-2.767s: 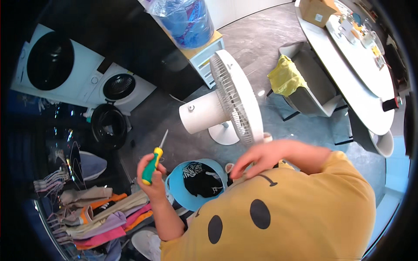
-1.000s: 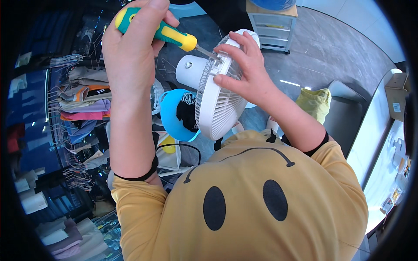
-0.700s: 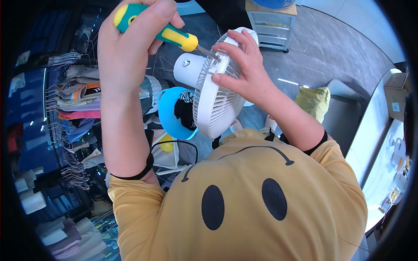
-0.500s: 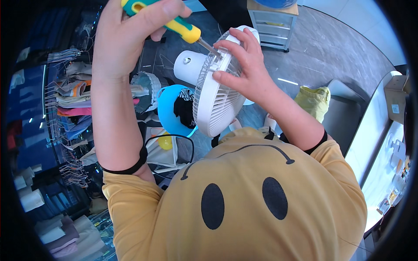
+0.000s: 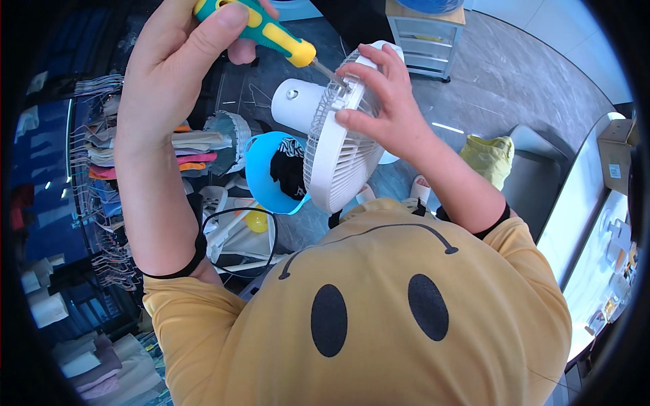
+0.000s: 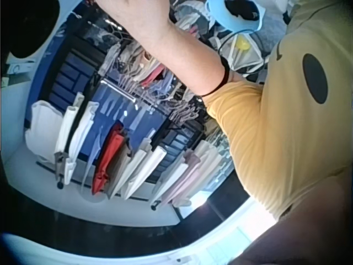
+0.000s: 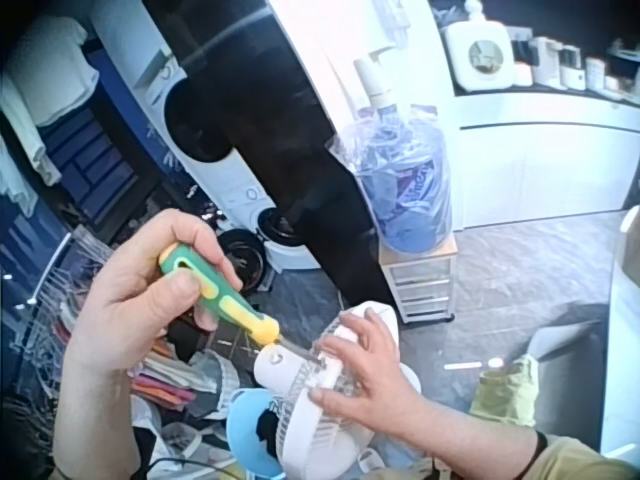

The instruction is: The recorder uses a screwdriver to remove the screws and disassemble the front grille and blades of a portable electric fan.

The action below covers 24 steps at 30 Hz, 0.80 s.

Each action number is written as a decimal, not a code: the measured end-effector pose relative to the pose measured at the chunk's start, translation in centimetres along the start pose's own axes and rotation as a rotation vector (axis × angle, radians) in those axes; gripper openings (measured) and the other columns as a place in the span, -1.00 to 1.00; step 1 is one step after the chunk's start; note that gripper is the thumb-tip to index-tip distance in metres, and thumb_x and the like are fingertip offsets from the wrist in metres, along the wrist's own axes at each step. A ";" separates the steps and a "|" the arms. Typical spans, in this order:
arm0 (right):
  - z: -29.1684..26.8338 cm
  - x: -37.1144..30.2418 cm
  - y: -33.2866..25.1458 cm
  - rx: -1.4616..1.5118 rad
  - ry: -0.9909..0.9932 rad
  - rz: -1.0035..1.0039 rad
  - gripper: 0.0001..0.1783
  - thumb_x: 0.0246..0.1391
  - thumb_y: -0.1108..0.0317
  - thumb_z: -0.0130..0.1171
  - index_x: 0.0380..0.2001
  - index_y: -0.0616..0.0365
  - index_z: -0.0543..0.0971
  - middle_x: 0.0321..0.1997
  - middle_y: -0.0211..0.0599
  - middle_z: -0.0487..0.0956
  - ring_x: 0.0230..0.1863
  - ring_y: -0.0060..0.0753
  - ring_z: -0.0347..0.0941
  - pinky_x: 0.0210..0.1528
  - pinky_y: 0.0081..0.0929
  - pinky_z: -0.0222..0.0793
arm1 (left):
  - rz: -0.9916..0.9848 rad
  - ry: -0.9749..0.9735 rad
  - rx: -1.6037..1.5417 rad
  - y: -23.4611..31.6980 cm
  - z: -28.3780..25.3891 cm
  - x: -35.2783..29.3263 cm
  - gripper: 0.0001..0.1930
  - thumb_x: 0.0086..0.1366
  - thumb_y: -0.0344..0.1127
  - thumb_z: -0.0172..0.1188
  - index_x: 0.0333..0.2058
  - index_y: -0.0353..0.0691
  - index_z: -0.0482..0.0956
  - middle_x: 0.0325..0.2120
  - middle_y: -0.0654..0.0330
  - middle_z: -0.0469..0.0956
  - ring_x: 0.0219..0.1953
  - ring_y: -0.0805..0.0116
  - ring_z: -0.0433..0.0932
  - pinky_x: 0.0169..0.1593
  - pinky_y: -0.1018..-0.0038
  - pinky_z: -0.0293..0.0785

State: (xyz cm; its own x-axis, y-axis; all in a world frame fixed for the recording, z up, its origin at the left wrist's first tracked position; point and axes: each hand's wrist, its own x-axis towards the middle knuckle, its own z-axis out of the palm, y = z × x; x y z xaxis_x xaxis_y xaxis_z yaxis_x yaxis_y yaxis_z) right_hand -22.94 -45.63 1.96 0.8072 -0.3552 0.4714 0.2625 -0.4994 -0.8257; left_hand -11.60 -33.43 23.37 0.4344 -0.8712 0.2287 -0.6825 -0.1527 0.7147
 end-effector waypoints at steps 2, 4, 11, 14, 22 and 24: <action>0.0 -0.4 -0.3 0.019 -0.016 0.014 -0.41 -0.29 0.03 0.34 -0.07 -0.15 0.51 0.26 0.02 0.18 0.36 0.29 -0.20 0.29 0.19 -0.25 | 0.029 -0.001 0.046 -0.7 -0.5 -0.3 -0.72 0.28 -0.18 0.08 -0.12 -0.23 0.46 -0.43 0.19 0.55 -0.43 0.58 0.44 -0.43 0.72 0.32; 0.3 -0.9 -0.7 0.021 -0.004 0.020 -0.41 -0.28 0.03 0.33 -0.07 -0.14 0.51 0.26 0.02 0.18 0.36 0.30 -0.21 0.29 0.19 -0.26 | -0.021 0.012 0.139 -1.1 -0.8 -0.8 -0.72 0.31 -0.17 0.08 -0.11 -0.22 0.48 -0.38 0.18 0.56 -0.42 0.57 0.46 -0.36 0.71 0.38; 0.5 -0.4 -0.5 0.048 0.044 0.006 -0.42 -0.27 0.03 0.33 -0.07 -0.14 0.51 0.27 0.02 0.16 0.36 0.30 -0.24 0.29 0.21 -0.28 | 0.178 0.277 0.404 1.6 2.4 -1.0 -0.72 0.30 -0.31 0.04 -0.04 -0.20 0.49 -0.26 0.18 0.54 -0.46 0.64 0.40 -0.40 0.69 0.38; 0.4 -0.1 -0.3 0.054 0.022 0.009 -0.42 -0.28 0.03 0.33 -0.07 -0.14 0.51 0.27 0.02 0.17 0.36 0.30 -0.24 0.29 0.20 -0.28 | -0.024 0.262 0.201 3.2 3.7 -2.0 -0.47 0.21 -0.07 0.11 0.05 -0.30 0.31 -0.15 0.06 0.45 -0.35 0.56 0.45 -0.28 0.66 0.42; 0.7 -0.1 -0.4 0.066 0.014 0.021 -0.42 -0.29 0.04 0.33 -0.08 -0.14 0.52 0.27 0.02 0.18 0.36 0.30 -0.24 0.29 0.19 -0.29 | 0.053 0.025 0.199 1.4 1.0 -0.4 -0.74 0.30 -0.32 0.06 -0.05 -0.20 0.50 -0.26 0.19 0.54 -0.49 0.64 0.36 -0.40 0.71 0.33; 0.8 -0.1 -0.4 0.070 0.019 0.019 -0.42 -0.29 0.04 0.34 -0.08 -0.13 0.53 0.26 0.02 0.18 0.36 0.30 -0.24 0.29 0.19 -0.29 | 0.082 0.045 0.403 1.3 1.1 0.1 -0.76 0.29 -0.32 0.09 -0.08 -0.22 0.53 -0.35 0.25 0.55 -0.50 0.65 0.35 -0.44 0.72 0.27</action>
State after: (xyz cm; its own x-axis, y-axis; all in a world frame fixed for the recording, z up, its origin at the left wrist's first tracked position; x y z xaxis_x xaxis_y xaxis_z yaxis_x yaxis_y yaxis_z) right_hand -22.70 -44.78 1.97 0.8026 -0.3790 0.4607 0.2842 -0.4361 -0.8538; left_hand -13.05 -34.18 23.59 0.3877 -0.8684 0.3091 -0.8878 -0.2616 0.3786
